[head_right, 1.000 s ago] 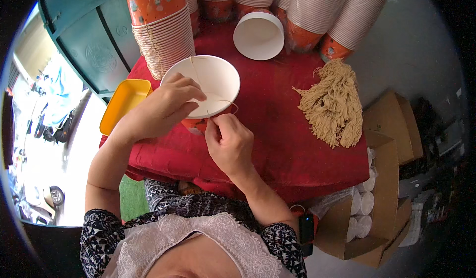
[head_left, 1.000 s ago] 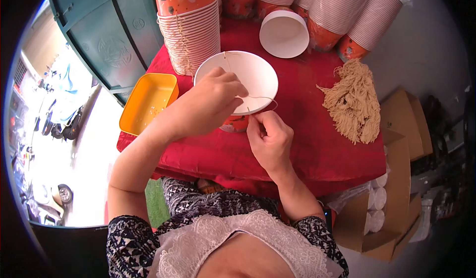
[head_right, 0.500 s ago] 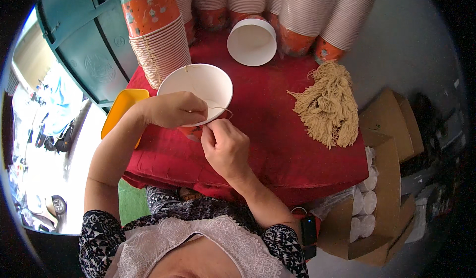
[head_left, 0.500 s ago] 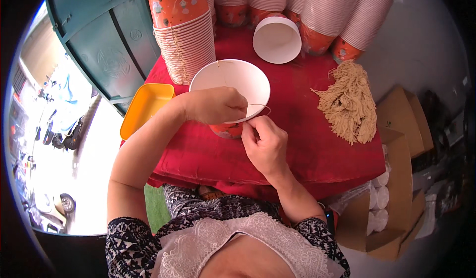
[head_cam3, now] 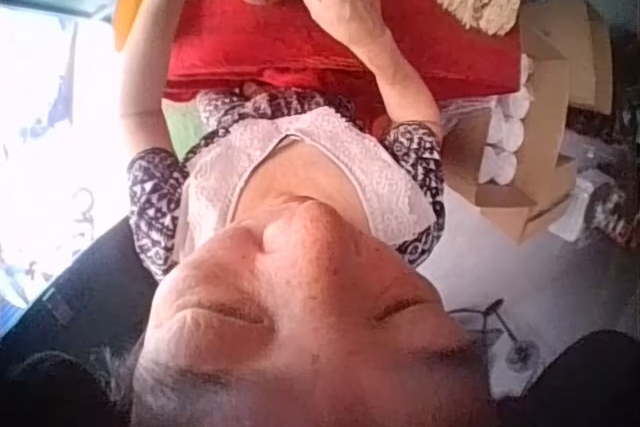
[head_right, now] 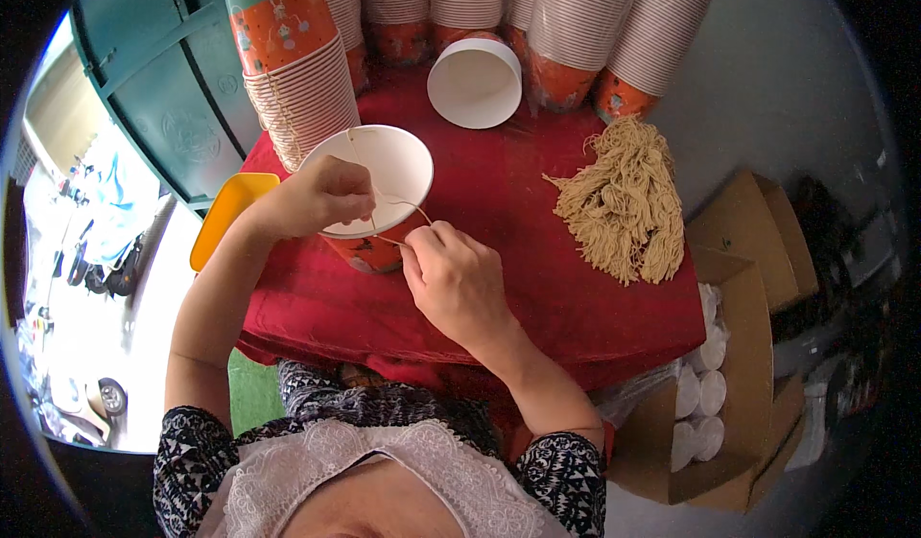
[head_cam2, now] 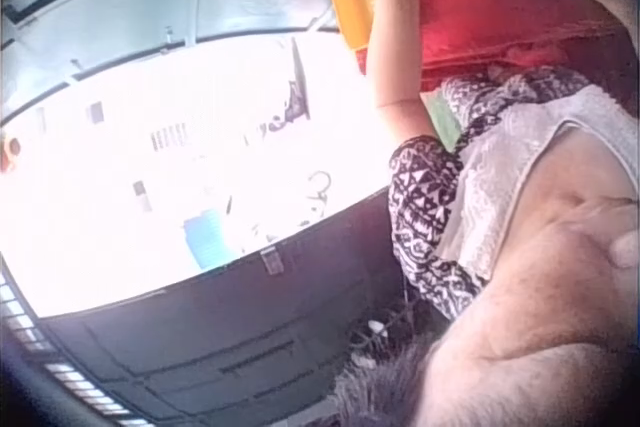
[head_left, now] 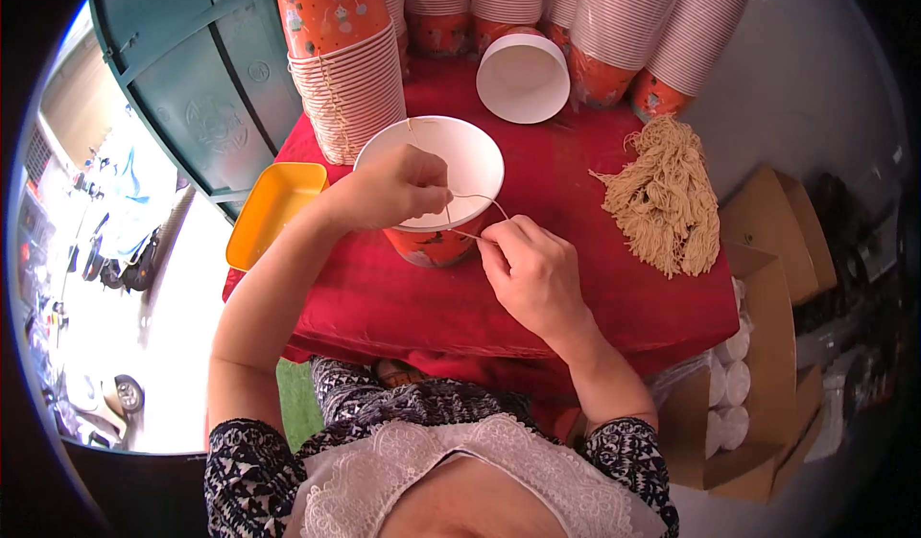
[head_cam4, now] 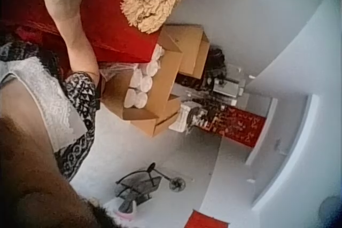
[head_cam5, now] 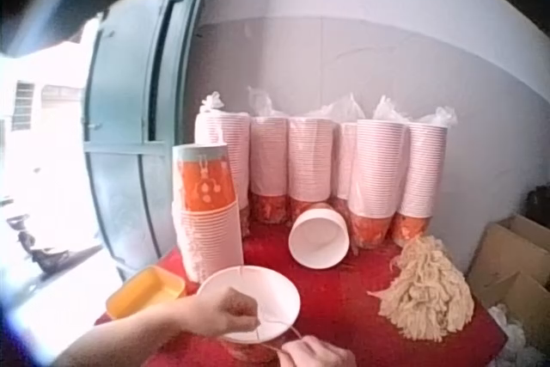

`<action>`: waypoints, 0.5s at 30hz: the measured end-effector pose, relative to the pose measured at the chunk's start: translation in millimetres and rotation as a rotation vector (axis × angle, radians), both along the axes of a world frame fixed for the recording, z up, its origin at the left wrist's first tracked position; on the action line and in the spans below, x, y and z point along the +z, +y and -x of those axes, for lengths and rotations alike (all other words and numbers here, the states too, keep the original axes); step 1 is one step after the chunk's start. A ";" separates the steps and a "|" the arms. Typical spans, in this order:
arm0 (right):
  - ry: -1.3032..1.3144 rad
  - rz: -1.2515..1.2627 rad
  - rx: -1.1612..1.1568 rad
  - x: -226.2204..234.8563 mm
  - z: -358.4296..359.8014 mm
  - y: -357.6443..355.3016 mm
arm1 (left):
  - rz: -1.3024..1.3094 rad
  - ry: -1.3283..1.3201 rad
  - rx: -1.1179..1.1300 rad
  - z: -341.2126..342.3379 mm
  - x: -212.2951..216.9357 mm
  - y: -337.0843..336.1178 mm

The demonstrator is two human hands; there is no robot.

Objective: Threading and knotting strings through pre-punched holes in paper buckets to attach handles.

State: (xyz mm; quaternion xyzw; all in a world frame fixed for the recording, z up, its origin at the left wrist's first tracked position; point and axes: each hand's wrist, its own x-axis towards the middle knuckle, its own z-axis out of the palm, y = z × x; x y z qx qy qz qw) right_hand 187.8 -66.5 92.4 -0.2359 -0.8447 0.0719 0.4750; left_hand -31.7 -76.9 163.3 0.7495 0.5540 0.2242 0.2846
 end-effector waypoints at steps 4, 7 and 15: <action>-0.043 -0.039 0.050 1.5 -2.2 7.1 | 0.051 -0.308 0.100 -9.2 -1.8 -8.5; -0.089 -0.048 0.120 0.7 -0.7 10.4 | 0.050 -0.430 0.121 -12.5 -3.8 -13.0; -0.073 -0.016 0.220 0.4 1.9 16.4 | 0.192 -0.682 0.133 -23.8 0.8 -22.7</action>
